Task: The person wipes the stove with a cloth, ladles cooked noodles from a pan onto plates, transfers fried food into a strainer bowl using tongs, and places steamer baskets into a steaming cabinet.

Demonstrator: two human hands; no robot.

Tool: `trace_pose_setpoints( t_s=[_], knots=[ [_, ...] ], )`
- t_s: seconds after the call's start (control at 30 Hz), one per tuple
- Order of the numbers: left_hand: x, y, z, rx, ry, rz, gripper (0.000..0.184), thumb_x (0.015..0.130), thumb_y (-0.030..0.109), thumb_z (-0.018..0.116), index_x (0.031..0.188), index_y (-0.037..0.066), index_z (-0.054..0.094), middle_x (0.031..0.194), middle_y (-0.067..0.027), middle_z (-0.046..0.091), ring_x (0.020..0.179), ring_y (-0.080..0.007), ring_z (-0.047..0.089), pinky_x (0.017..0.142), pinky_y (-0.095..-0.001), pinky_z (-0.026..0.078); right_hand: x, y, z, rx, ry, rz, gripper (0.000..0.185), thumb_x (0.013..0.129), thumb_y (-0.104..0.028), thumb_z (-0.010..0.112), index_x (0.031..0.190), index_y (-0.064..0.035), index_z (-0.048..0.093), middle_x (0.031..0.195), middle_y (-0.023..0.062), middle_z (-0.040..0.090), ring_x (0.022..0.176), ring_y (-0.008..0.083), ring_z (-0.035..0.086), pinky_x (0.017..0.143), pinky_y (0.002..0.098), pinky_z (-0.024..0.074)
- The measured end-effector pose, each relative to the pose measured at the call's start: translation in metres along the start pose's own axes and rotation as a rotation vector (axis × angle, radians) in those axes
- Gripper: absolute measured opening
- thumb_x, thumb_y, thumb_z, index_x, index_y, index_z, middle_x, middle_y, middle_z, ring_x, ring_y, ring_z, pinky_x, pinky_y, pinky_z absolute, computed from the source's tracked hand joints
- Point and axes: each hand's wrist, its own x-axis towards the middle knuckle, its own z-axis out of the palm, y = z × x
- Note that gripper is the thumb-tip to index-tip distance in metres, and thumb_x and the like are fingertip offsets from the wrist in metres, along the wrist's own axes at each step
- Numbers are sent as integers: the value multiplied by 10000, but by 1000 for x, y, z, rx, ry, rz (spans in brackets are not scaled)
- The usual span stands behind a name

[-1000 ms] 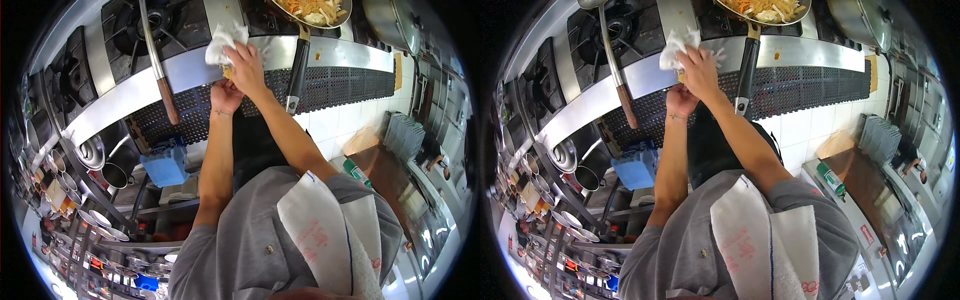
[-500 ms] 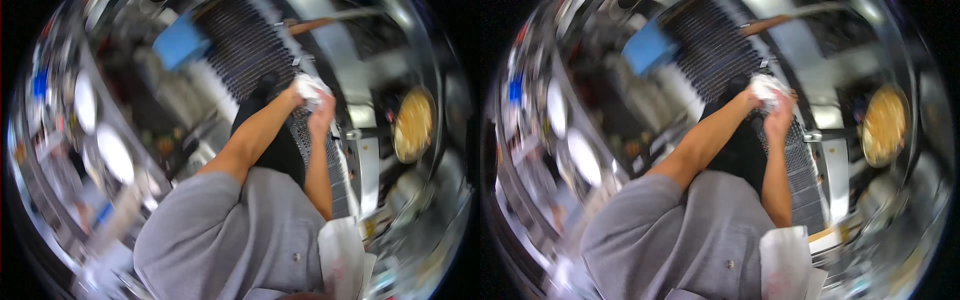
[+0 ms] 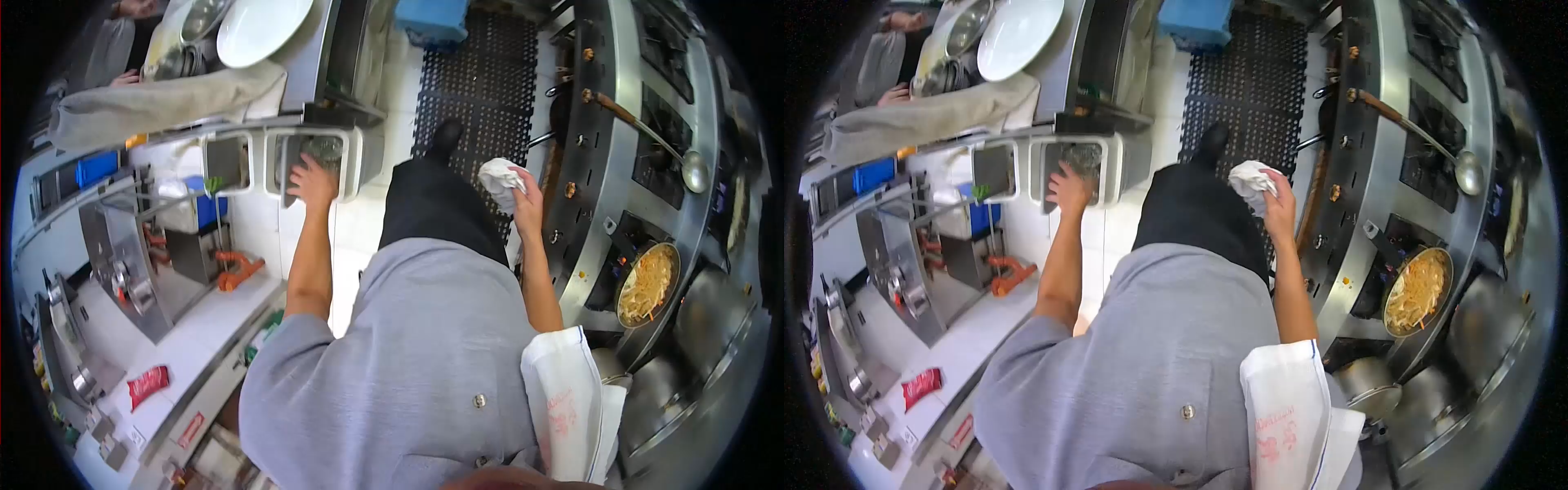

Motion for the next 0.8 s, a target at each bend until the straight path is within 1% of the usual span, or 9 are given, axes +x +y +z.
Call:
trace_pose_setpoints(
  t_s=[0.07,0.17,0.23,0.3,0.37,0.43,0.53,0.63,0.8],
  knots=[
    [0,-6,11,57,-18,331,703,825,472,593,1363,42,449,1447,-333,308,1406,-455,174,1077,-668,134,17,-4,6,-238,21,-202,327,802,5,528,1119,-11,609,1111,150,618,1088,268,585,941,322,431],
    [-11,36,-33,-87,-33,404,588,829,364,646,1324,79,505,990,-195,675,1234,-368,468,1033,-645,246,32,-34,18,-271,7,-222,329,762,-3,549,1076,-22,643,1093,167,623,1051,323,586,896,357,458],
    [-40,79,-78,-709,58,755,671,794,268,718,1366,57,438,1263,-224,532,1238,-409,441,1031,-497,355,43,-42,38,-477,127,-293,321,737,-53,596,1047,-31,676,1038,187,639,947,341,613,822,371,482],
    [-64,130,-113,-801,-43,1109,784,747,255,767,1404,62,386,1386,-223,419,1281,-397,407,1052,-439,352,54,-85,59,-338,-77,-257,310,707,-97,642,1006,-24,682,869,192,664,776,327,651,709,399,510],
    [-52,156,-104,-971,-228,1221,758,730,244,778,1379,55,435,1355,-213,474,1253,-336,466,1032,-404,386,48,-128,61,539,-512,-172,417,779,-130,681,1149,-4,538,1013,111,646,905,165,613,806,347,506],
    [-32,150,-129,-1149,-434,931,559,725,103,748,1233,-31,555,1118,-176,643,983,-255,622,868,-346,502,51,-127,55,177,-304,-481,592,838,-130,635,1386,-75,418,1150,142,599,991,214,605,872,350,490],
    [75,92,-123,-972,351,1072,556,767,237,770,1190,-58,562,1090,-210,623,1024,-308,590,909,-401,473,39,-127,5,6,-205,-382,557,859,-190,639,1365,-68,441,1085,146,606,941,260,617,831,367,492],
    [66,74,-182,217,922,751,542,908,208,589,1374,-18,432,1085,-241,614,1062,-331,581,903,-421,475,12,-100,-32,-124,-140,-152,390,873,-210,629,1216,-41,551,980,129,637,888,239,624,792,371,491],
    [109,59,-159,-51,402,930,532,915,181,547,1393,-9,411,1172,-263,544,1070,-346,581,881,-415,488,77,-61,-42,79,316,56,309,875,-273,639,1063,-29,613,812,98,658,761,235,637,680,378,496]
  ],
)
